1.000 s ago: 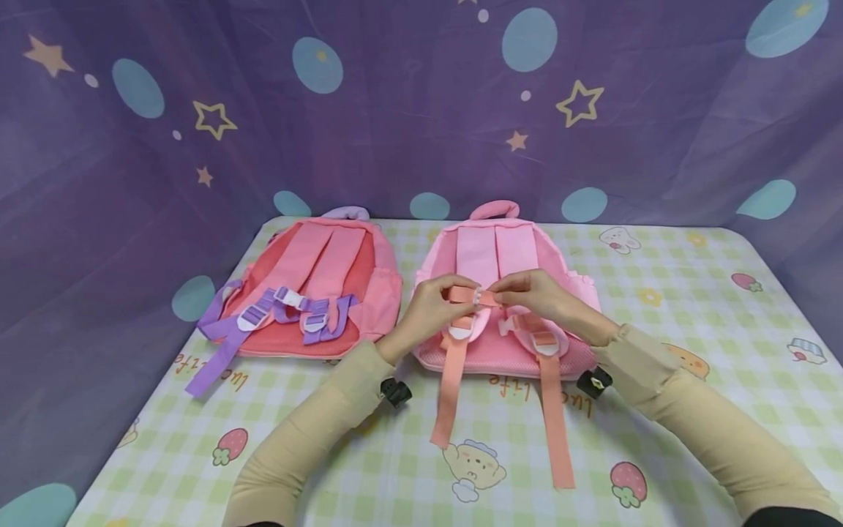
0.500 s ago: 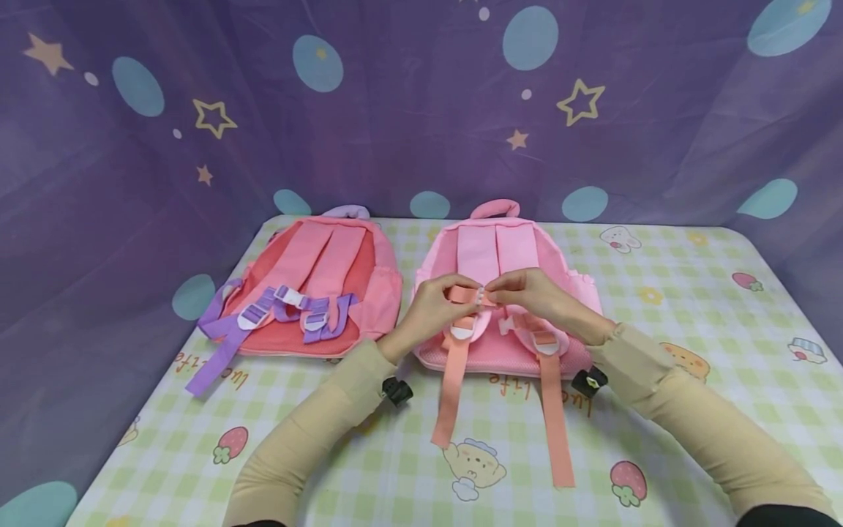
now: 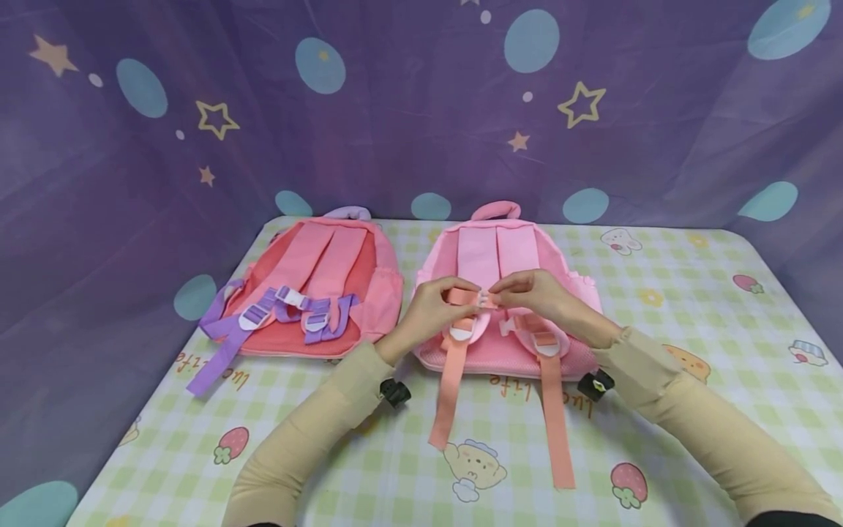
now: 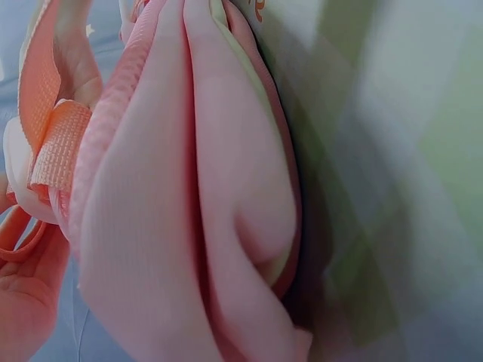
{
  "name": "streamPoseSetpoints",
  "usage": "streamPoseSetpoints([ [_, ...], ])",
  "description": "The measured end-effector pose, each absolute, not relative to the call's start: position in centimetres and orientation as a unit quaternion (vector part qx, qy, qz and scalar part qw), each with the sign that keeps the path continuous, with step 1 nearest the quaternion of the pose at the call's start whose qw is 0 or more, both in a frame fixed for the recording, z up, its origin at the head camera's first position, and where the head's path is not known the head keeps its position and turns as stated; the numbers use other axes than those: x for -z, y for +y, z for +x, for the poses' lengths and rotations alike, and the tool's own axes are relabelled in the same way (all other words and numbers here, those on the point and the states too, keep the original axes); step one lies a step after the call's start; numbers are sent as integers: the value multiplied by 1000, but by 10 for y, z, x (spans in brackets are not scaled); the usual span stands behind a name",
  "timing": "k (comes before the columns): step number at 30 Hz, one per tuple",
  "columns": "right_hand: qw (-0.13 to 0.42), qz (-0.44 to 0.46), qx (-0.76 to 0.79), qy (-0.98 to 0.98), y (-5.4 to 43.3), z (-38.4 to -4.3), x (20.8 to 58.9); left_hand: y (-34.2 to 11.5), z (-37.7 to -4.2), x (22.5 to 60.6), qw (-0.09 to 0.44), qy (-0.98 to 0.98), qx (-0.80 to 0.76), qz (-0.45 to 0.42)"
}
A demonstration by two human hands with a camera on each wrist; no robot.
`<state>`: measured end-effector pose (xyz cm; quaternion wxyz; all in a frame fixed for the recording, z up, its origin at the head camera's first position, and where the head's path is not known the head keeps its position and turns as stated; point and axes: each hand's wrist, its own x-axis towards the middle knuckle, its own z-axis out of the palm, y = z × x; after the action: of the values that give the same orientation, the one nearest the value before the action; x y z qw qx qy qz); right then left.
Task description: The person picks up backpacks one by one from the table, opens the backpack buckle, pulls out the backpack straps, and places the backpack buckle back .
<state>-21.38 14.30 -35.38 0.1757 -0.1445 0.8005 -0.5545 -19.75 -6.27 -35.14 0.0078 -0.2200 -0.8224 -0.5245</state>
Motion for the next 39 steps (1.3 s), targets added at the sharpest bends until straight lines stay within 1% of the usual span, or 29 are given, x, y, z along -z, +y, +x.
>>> streamPoseSetpoints([
  [3,179,-145,561,796,144,-214,355,-62,-194,347,18,-823,520,-227],
  [11,150,-135,543,815,139,-215,355,-65,-211,371,13,-822,516,-239],
  [18,183,-141,561,795,143,-212,355,-66,-211,372,5,-820,526,-225],
  [20,185,-142,553,800,144,-212,354,-66,-210,372,5,-822,526,-220],
  [27,150,-146,505,837,138,-215,357,-65,-211,373,11,-823,523,-223],
  [30,148,-146,508,836,137,-214,357,-64,-211,373,13,-828,516,-221],
  [39,118,-167,503,840,135,-214,360,-59,-210,368,6,-854,475,-212],
])
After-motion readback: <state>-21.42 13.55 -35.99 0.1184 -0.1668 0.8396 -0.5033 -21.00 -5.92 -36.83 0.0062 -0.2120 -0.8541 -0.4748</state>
